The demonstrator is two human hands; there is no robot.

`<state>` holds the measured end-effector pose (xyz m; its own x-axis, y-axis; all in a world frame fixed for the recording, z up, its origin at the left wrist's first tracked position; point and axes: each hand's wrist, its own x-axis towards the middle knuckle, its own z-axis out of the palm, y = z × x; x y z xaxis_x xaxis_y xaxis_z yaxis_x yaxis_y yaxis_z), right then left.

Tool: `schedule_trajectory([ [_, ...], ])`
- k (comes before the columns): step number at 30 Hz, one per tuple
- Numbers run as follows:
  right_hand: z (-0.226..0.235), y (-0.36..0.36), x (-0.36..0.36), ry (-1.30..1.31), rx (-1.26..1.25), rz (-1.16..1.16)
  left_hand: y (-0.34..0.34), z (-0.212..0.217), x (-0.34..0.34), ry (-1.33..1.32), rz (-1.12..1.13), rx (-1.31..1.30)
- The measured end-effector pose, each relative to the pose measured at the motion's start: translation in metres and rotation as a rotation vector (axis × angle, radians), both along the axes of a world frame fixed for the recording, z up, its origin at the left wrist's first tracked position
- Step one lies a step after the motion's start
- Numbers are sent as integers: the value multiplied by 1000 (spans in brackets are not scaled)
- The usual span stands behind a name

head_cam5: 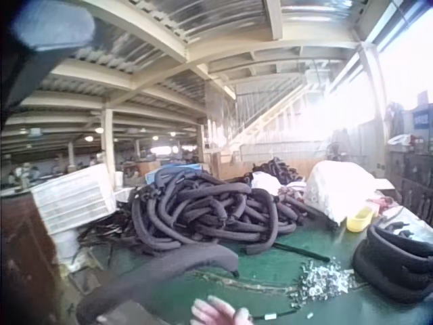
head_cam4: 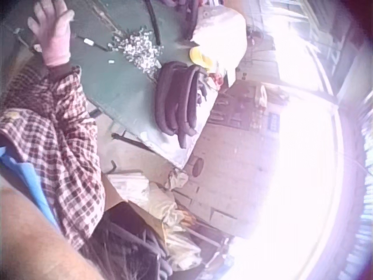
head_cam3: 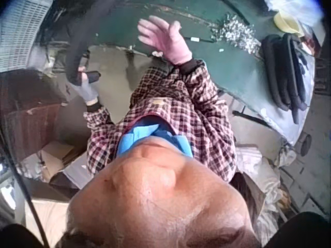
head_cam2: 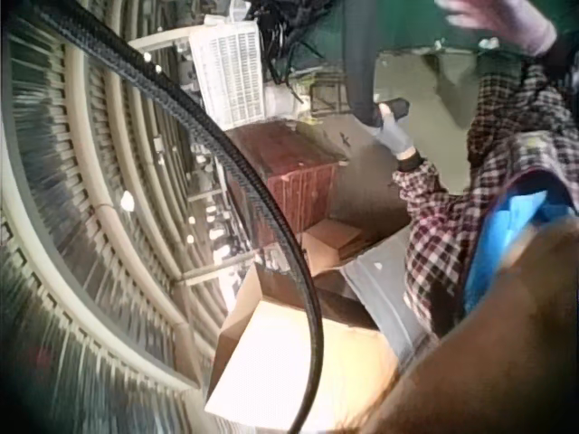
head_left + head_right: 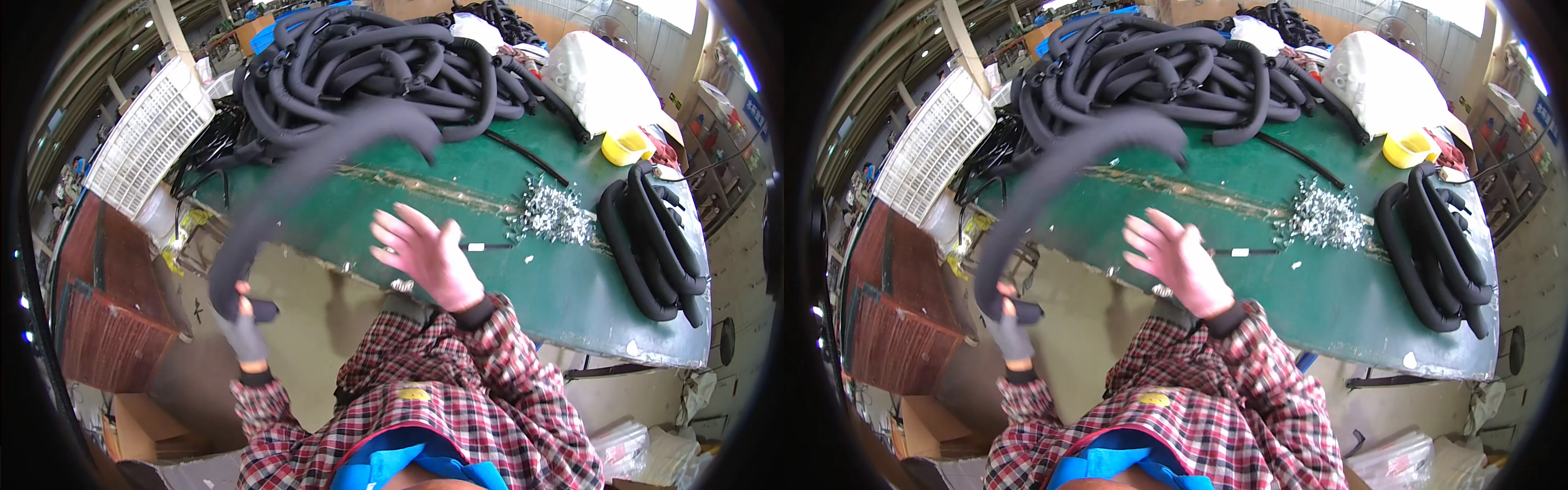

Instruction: The person repeatedly picks up black rubber hoses and metal clips from a green workbench. They insert the clips into the ends of the hoses and use a hammer to secure them in place. The person works on multiple hoses one at a time, placing finished pieces aside.

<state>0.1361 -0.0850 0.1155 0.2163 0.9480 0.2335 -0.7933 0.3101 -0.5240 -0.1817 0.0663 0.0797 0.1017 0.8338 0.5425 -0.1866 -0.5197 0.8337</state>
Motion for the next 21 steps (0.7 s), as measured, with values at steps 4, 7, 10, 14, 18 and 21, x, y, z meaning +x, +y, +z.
schedule_trajectory([
  [4, -6, 35, -59, 278, 186, 133, -69, -71, -80, 285, 136, -194],
  [7, -15, 34, -89, 390, 147, 84, -70, -92, -107, 699, 109, -67],
  [10, -36, 23, -109, -21, 28, 58, -46, -83, -96, 954, -53, 56],
  [14, -94, 10, -143, -637, -112, 30, -30, -45, -29, 281, -623, -514],
  [18, -131, 5, -126, -1512, -148, -105, -34, -31, 60, 582, -928, -552],
  [21, -109, -29, -70, -1907, -376, 64, -44, -45, 106, 682, -842, -568],
])
